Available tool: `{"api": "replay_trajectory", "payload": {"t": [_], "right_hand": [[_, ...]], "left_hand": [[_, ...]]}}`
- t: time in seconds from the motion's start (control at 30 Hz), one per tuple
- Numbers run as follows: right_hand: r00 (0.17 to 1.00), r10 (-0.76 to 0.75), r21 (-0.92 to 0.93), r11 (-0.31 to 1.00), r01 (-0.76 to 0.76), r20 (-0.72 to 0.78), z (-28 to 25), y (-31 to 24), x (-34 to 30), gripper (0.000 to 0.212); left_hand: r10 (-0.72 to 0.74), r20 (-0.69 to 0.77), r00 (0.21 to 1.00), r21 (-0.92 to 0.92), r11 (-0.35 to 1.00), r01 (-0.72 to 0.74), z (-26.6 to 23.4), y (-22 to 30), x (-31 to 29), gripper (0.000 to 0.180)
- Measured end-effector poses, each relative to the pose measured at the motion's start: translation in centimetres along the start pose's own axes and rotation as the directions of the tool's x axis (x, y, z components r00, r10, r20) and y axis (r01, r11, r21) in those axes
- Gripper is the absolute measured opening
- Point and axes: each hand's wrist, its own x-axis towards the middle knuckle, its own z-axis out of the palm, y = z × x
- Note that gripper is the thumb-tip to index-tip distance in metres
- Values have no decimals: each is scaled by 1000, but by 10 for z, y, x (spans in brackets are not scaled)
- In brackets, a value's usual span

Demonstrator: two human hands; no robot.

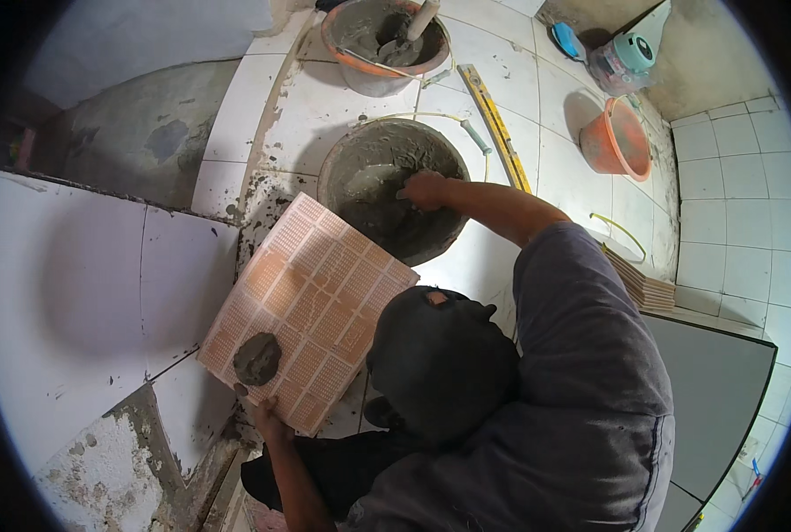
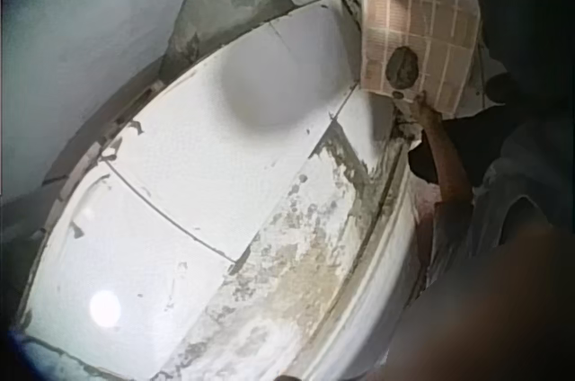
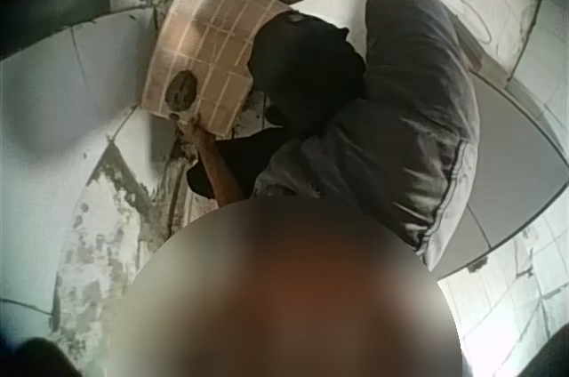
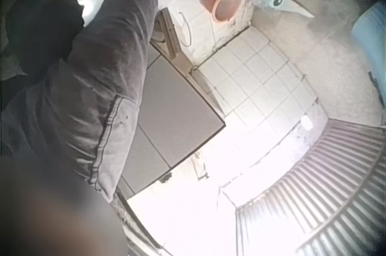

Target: The person applies mortar to the back of a ceramic tile using a trowel and presses the tile onto a wall, tapping it into place with a rubber mallet.

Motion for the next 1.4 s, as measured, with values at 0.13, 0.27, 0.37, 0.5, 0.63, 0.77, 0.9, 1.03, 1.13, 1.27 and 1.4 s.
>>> {"api": "replay_trajectory", "payload": {"t": [0.13, 0.27, 0.37, 0.5, 0.63, 0.77, 0.9, 1.03, 1.13, 1.27, 1.4], "right_hand": [[997, -66, -33, 997, 64, -50, 6, 2, 0, 44], [994, -93, -1, 996, 93, -64, 9, 1, 4, 44], [994, -94, 27, 995, 96, -62, 11, -4, 14, 48], [984, -168, 43, 984, 171, -64, 6, 1, 31, 49], [981, -193, 153, 969, 195, -27, 2, 9, 34, 51], [983, -184, 285, 941, 181, -15, -6, 11, 30, 52], [984, -176, 403, 904, 146, 38, -20, 12, 24, 55], [983, -179, 368, 911, 184, -48, -37, 20, 12, 52], [977, -203, 411, 886, 213, -68, -53, 28, -2, 48], [982, -140, 405, 896, 180, -128, -82, 32, -30, 44], [979, -103, 409, 897, 167, -173, -124, 17, -62, 42]], "left_hand": [[42, 3, 999, -47, 998, -42, 2, -2, 2, 62], [0, 14, 1000, -47, 999, 1, -2, -2, 5, 64], [14, 15, 1000, -39, 999, -13, -2, 0, 4, 66], [48, -30, 998, -18, 999, -48, 4, 2, 1, 63], [50, 10, 999, -4, 999, -50, 7, 5, 0, 63], [-14, -21, 1000, 9, 1000, 14, 5, 6, 0, 73], [-25, -33, 999, -8, 1000, 25, 4, 4, 0, 74], [65, 65, 996, -86, 995, -59, 0, -1, 2, 71], [18, -13, 1000, -79, 997, -19, -4, -5, 6, 70], [-26, -53, 998, -73, 997, 22, -5, -7, 5, 60], [-6, -111, 994, -35, 999, 2, 2, -3, -1, 38]]}}
